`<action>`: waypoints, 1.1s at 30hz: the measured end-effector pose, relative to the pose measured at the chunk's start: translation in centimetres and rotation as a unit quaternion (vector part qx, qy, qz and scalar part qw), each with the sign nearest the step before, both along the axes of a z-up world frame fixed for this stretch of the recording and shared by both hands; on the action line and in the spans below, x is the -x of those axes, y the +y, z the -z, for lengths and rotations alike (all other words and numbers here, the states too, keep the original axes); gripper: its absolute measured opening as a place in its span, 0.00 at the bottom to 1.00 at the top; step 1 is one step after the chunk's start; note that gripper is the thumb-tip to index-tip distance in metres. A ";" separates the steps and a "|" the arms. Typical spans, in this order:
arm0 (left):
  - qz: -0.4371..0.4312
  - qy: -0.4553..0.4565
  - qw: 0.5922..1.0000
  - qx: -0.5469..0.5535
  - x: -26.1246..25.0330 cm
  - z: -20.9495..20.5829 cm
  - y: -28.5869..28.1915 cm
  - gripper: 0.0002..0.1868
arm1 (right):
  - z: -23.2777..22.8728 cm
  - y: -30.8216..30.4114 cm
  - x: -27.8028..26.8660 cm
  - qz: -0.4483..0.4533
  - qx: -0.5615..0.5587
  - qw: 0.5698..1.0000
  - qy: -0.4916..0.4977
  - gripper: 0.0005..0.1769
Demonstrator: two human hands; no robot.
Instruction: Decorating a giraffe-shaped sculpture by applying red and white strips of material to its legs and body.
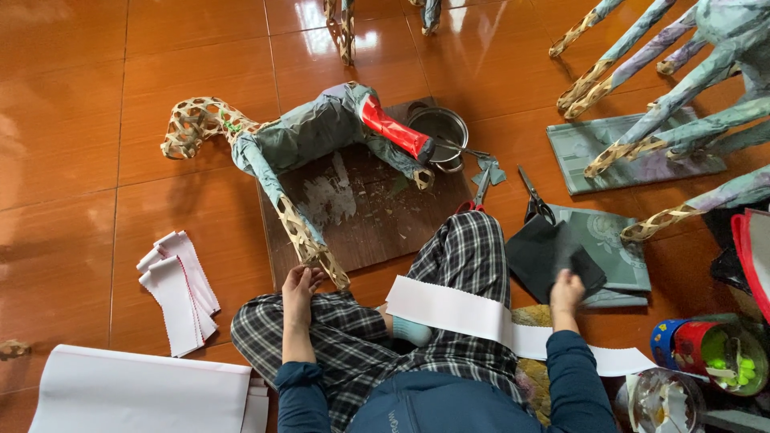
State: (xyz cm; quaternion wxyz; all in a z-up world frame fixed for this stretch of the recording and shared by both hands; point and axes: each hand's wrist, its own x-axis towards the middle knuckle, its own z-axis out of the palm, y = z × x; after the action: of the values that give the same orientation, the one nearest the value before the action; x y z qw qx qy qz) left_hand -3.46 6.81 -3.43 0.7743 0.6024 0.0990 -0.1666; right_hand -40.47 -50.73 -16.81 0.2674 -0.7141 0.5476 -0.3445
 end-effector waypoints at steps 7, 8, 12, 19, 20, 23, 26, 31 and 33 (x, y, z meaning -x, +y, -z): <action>0.009 -0.009 1.000 -0.013 -0.1 0.4 -0.1 0.16 | -6.7 -0.1 1.0 -0.081 0.025 0.996 0.022 0.23; 0.003 -0.009 1.000 -0.009 0.1 0.3 -0.1 0.15 | -8.1 0.5 1.0 -0.008 0.037 0.999 -0.009 0.27; -0.002 -0.012 1.000 0.002 0.0 0.7 0.0 0.12 | -11.6 3.6 -1.6 -0.004 0.082 0.995 -0.056 0.28; 0.117 -0.073 0.986 -0.091 3.1 -4.5 -2.8 0.16 | -17.6 15.2 -11.0 -0.240 0.001 0.965 -0.101 0.21; 0.198 -0.093 0.974 -0.048 3.7 -4.2 -3.4 0.25 | -20.0 18.6 -13.0 -0.350 -0.084 0.929 -0.088 0.22; 0.308 -0.088 0.947 0.036 6.1 -4.6 -4.5 0.44 | -20.7 24.0 -15.8 -0.459 -0.276 0.842 -0.058 0.15; 0.329 -0.032 0.939 0.099 7.4 -4.5 -4.4 0.51 | -19.9 24.5 -19.5 -0.458 -0.397 0.795 -0.029 0.24; 0.126 0.039 0.985 0.108 8.1 -6.8 -3.4 0.37 | -21.0 25.2 -24.7 -0.366 -0.591 0.714 -0.084 0.15; 0.001 0.035 0.998 0.045 7.5 -5.1 -2.5 0.37 | -21.7 26.7 -25.7 -0.336 -0.700 0.610 -0.157 0.39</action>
State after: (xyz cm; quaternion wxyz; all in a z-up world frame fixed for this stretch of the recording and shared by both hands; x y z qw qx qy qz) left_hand -10.92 4.31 1.64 0.7963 0.5611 0.1180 -0.1927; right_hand -14.74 -24.04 4.85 0.8649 -0.3784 0.2931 0.1512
